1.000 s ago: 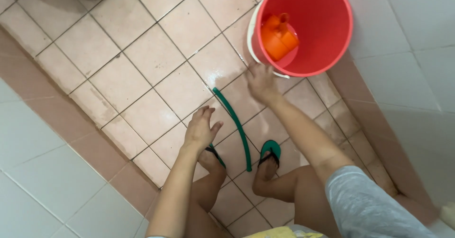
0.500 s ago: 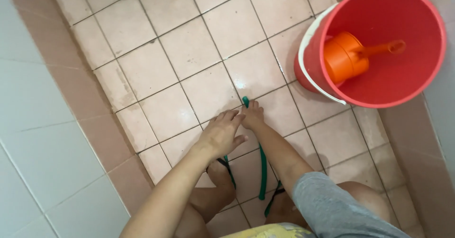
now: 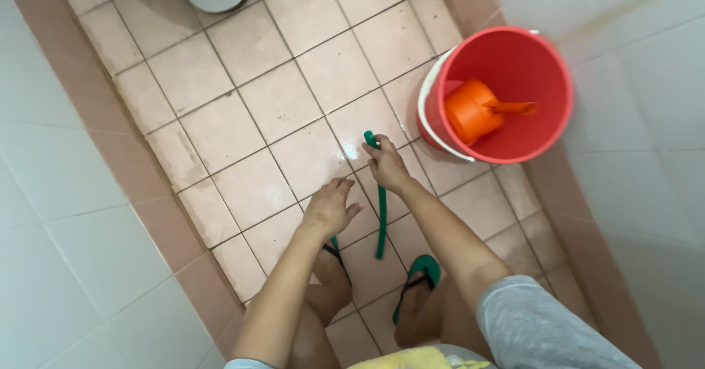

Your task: Cleaning a bathroom sink using a brush and cleaning solution.

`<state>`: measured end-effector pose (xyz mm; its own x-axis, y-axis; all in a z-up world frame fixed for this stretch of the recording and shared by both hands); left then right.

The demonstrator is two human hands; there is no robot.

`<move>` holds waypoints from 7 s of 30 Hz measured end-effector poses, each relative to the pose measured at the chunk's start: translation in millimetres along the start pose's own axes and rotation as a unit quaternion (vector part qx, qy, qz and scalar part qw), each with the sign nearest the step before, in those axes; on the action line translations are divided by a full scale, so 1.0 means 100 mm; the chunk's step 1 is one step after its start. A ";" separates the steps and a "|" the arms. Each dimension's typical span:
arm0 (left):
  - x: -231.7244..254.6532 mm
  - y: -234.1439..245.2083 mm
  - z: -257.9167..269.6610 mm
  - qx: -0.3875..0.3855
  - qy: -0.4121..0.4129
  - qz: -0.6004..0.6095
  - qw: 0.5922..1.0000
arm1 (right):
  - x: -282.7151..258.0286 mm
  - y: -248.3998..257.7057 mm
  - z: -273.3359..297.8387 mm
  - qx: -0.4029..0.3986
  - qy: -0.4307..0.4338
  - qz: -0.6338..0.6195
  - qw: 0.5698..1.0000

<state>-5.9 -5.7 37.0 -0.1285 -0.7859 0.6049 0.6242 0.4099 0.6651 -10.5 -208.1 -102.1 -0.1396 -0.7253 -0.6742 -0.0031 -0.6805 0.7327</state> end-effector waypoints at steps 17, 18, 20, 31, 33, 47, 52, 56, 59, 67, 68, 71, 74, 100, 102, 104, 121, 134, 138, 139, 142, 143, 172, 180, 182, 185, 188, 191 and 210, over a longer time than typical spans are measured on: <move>0.98 2.27 0.88 0.048 0.102 0.128 0.985 | -2.90 3.59 -0.33 0.347 0.063 -0.056 0.934; 0.97 2.39 0.88 0.058 0.122 0.154 0.979 | -3.10 3.79 -0.31 0.388 0.041 -0.072 0.918; 0.83 2.58 0.78 0.090 0.131 0.223 0.962 | -3.31 4.10 -0.26 0.423 0.005 -0.119 0.898; 1.67 3.97 0.71 0.152 0.168 0.418 0.880 | -3.59 4.77 0.17 0.533 -0.151 -0.367 0.748; 1.88 3.94 0.70 0.126 0.146 0.545 0.816 | -3.45 4.69 0.33 0.538 -0.193 -0.400 0.716; 2.86 4.15 -0.50 0.266 0.105 0.617 0.733 | -3.08 4.71 0.64 0.204 -0.502 -0.513 0.666; 3.37 4.11 -1.00 0.251 -0.087 0.479 0.837 | -2.22 5.15 0.08 0.175 -0.526 -0.270 0.787; 3.84 3.98 -1.18 0.187 -0.149 0.305 0.922 | -1.75 6.00 -0.56 0.373 -0.309 -0.047 0.874; 4.05 3.76 -1.39 0.136 -0.188 0.270 0.934 | -1.82 6.63 -1.05 0.412 -0.219 0.112 0.877; 4.61 3.01 -1.79 0.012 -0.164 0.236 0.958 | -2.07 7.09 -1.66 0.172 -0.360 0.213 0.892; 4.65 2.91 -1.87 -0.017 -0.134 0.209 0.969 | -2.03 7.07 -1.66 0.177 -0.346 0.209 0.897; 4.62 2.42 -2.17 -0.056 -0.121 0.180 0.975 | -1.94 7.04 -1.65 0.191 -0.328 0.192 0.905; 4.57 1.97 -2.37 -0.093 -0.107 0.160 0.977 | -1.92 7.04 -1.64 0.186 -0.321 0.173 0.912; 5.09 1.59 -2.60 -0.133 -0.112 0.177 0.969 | -1.92 7.08 -1.55 0.172 -0.184 0.227 0.941; 5.06 1.51 -2.63 -0.140 -0.123 0.206 0.961 | -1.93 7.07 -1.53 0.187 -0.186 0.218 0.940; 5.05 1.43 -2.63 -0.149 -0.102 0.232 0.956 | -2.01 7.06 -1.42 0.252 -0.203 0.127 0.938; 4.96 1.45 -2.76 -0.149 -0.153 0.274 0.938 | -0.97 5.27 -1.50 0.491 -0.262 -0.128 0.821; 4.35 0.39 -3.24 -0.226 -0.171 0.352 0.892 | -0.88 5.13 -1.66 0.587 -0.212 -0.261 0.736; 4.46 0.56 -2.86 -0.159 -0.101 0.418 0.889 | -0.83 5.22 -1.72 0.575 -0.258 -0.301 0.716; 4.43 0.55 -2.83 -0.158 -0.100 0.418 0.889 | -0.87 5.32 -1.70 0.574 -0.257 -0.302 0.717; 4.50 0.75 -2.73 -0.028 -0.232 0.425 0.874 | -0.88 5.49 -1.64 0.479 -0.210 -0.476 0.707; 4.59 0.91 -2.72 -0.100 -0.150 0.397 0.900 | -0.81 5.47 -1.62 0.455 -0.191 -0.487 0.720; 4.07 0.15 -2.99 -0.081 -0.118 0.372 0.917 | -0.56 5.20 -1.47 0.369 -0.171 -0.527 0.746; 4.30 0.42 -3.29 -0.272 -0.232 0.290 0.888 | -1.03 4.94 -1.64 0.652 -0.207 -0.176 0.707; 4.07 0.05 -3.38 -0.237 -0.239 0.209 0.918 | -0.90 4.92 -1.75 0.672 -0.245 -0.153 0.682; 3.98 -0.18 -3.29 -0.146 -0.247 0.124 0.950 | -0.73 4.88 -1.78 0.676 -0.290 -0.142 0.662; 4.19 0.10 -2.94 -0.085 -0.192 0.194 0.958 | -0.61 4.90 -1.66 0.627 -0.296 -0.202 0.692; 4.35 0.31 -2.73 -0.044 -0.116 0.285 0.951 | -0.58 5.14 -1.54 0.516 -0.245 -0.372 0.732; 4.46 0.17 -3.16 -0.156 -0.214 0.087 0.960 | -0.52 5.02 -1.71 0.632 -0.295 -0.184 0.693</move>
<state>190.9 -495.9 179.5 -0.2646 -0.4277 0.8644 0.8572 0.3063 0.4139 164.4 -529.6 285.4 -0.2779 -0.1044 -0.9549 -0.9584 0.0968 0.2684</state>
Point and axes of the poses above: each hand's wrist, its own z-axis away from the middle knuckle, its own y-axis out of the back of the hand, x = y × z, the point moved 1 cm from there along -z, towards the middle knuckle, and after that the axes turned 10 degrees about x, right-handed, at the moved point
